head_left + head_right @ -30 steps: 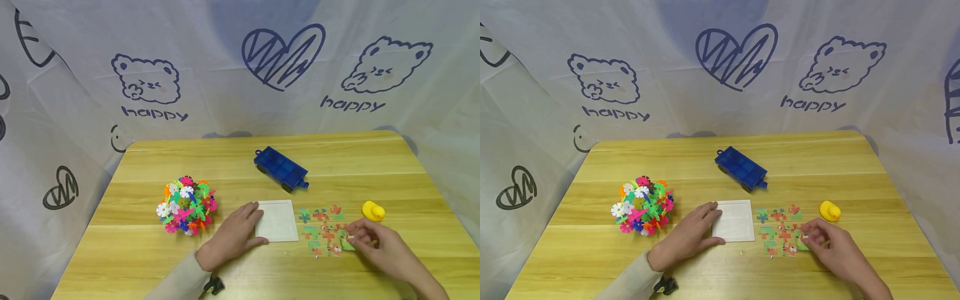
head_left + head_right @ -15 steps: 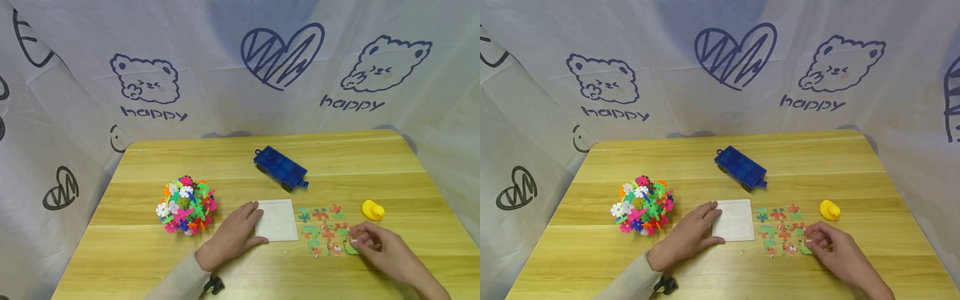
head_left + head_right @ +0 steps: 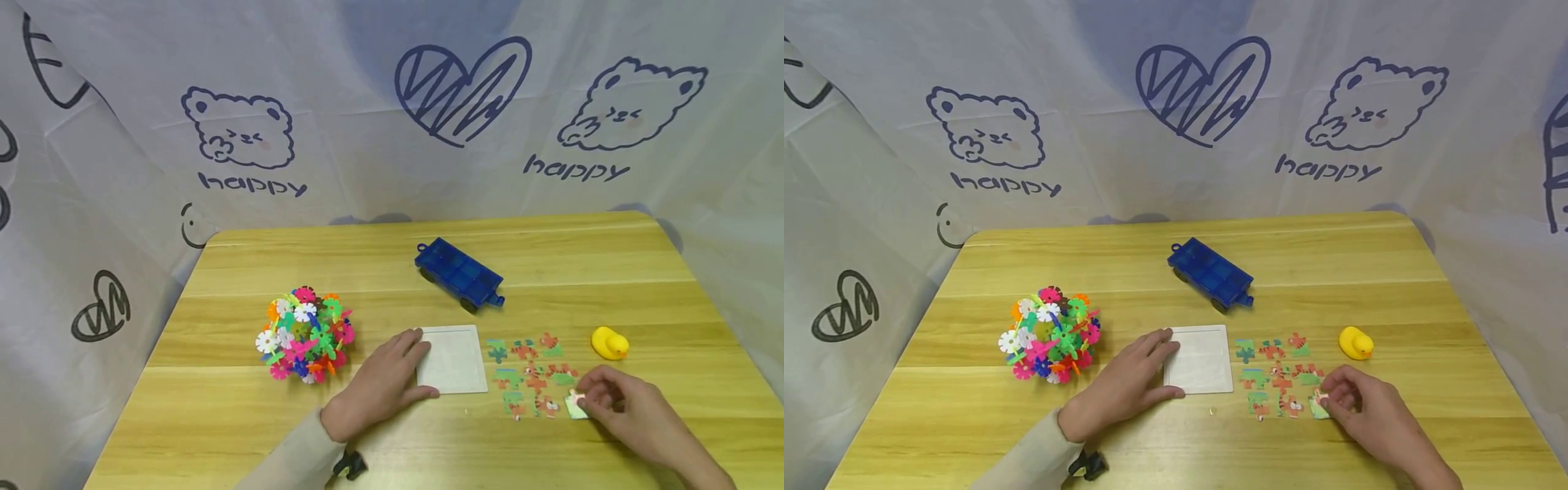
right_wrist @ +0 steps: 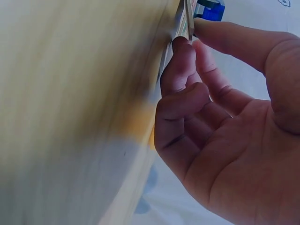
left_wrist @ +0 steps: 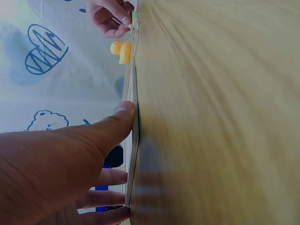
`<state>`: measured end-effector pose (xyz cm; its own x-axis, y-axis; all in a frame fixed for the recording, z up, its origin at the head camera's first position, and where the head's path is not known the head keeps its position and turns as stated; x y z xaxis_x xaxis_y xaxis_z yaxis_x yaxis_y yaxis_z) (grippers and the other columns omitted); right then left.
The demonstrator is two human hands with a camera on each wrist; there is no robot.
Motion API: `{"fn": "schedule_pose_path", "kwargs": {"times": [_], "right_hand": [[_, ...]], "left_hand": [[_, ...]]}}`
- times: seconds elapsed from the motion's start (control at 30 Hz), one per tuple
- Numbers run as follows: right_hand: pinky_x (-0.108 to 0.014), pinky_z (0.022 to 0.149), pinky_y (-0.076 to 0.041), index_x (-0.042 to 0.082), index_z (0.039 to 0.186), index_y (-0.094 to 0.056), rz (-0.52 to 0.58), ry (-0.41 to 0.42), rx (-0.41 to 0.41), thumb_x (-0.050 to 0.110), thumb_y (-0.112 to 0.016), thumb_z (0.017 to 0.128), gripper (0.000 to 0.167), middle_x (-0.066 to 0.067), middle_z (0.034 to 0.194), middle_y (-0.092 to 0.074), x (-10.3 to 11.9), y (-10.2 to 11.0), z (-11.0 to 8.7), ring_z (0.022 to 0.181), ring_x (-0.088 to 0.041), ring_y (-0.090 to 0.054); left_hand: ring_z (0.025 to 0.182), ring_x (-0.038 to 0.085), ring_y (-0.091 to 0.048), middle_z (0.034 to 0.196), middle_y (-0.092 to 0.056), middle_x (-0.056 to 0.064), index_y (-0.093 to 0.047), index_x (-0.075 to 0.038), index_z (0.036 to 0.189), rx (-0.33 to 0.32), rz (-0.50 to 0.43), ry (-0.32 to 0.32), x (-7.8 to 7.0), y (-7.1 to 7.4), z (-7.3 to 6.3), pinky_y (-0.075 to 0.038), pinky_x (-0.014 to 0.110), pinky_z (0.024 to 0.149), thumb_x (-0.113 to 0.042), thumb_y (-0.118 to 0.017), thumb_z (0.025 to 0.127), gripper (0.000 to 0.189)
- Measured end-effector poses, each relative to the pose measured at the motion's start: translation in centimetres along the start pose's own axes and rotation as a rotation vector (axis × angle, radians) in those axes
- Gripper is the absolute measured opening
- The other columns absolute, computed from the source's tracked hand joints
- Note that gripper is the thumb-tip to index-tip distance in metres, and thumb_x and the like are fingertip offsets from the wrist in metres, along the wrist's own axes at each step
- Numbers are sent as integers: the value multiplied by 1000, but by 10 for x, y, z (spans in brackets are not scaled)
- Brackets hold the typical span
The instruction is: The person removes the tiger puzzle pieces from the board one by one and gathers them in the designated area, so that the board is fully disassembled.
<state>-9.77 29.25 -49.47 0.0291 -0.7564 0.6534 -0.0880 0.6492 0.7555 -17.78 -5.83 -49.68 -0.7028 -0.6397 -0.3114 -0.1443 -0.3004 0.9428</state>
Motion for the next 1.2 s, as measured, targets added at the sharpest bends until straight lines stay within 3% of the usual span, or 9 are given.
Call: {"fn": "schedule_pose_path", "kwargs": {"times": [0.23, 0.5, 0.73, 0.97, 1.2], "right_hand": [[-20, 60, -48, 13, 91, -63, -47, -49, 10, 8, -86, 93, 23, 5, 79, -62, -4, 1, 0, 69, 1, -52], [-21, 58, -46, 15, 85, -59, -37, 3, -34, 6, -88, 91, 30, 8, 76, -56, 0, 0, -1, 66, 2, -51], [-21, 59, -52, 17, 85, -61, -7, 98, -55, 5, -89, 89, 31, 12, 76, -59, 9, 6, 7, 69, 3, -54], [-22, 62, -52, 21, 82, -61, 20, 138, 31, 9, -90, 89, 32, 15, 75, -59, 23, 2, 15, 70, 2, -54], [-21, 58, -46, 23, 83, -57, -12, 200, 71, 13, -89, 91, 35, 15, 77, -56, 45, -4, 31, 69, 2, -50]], "left_hand": [[146, 40, -58, 158, -56, 25, -59, -1, 150, -13, -12, -12, 3, -3, 0, -54, 54, 119, -63, -69, 101, 79], [149, 39, -56, 160, -55, 25, -58, 0, 151, 37, 2, 24, -1, 1, 2, -51, 52, 123, -55, -73, 102, 75], [151, 38, -55, 162, -54, 23, -58, -2, 152, 63, 14, 56, -2, 3, 5, -50, 51, 125, -54, -76, 100, 76], [155, 37, -50, 167, -49, 22, -55, -3, 156, 97, 32, 63, -3, 3, 2, -44, 50, 129, -57, -71, 102, 79], [157, 38, -48, 177, -36, 20, -45, -6, 164, 78, 50, 48, -7, 11, -1, -43, 50, 130, -58, -67, 104, 83]]}}
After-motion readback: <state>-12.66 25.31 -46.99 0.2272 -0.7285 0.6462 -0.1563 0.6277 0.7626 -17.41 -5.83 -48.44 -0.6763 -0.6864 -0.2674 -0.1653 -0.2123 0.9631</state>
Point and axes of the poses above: each hand's wrist, its own z-axis towards the middle knuckle, its own y-axis out of the back of the hand, x = y × z, the point moved 6 cm from there along z, towards the middle knuckle
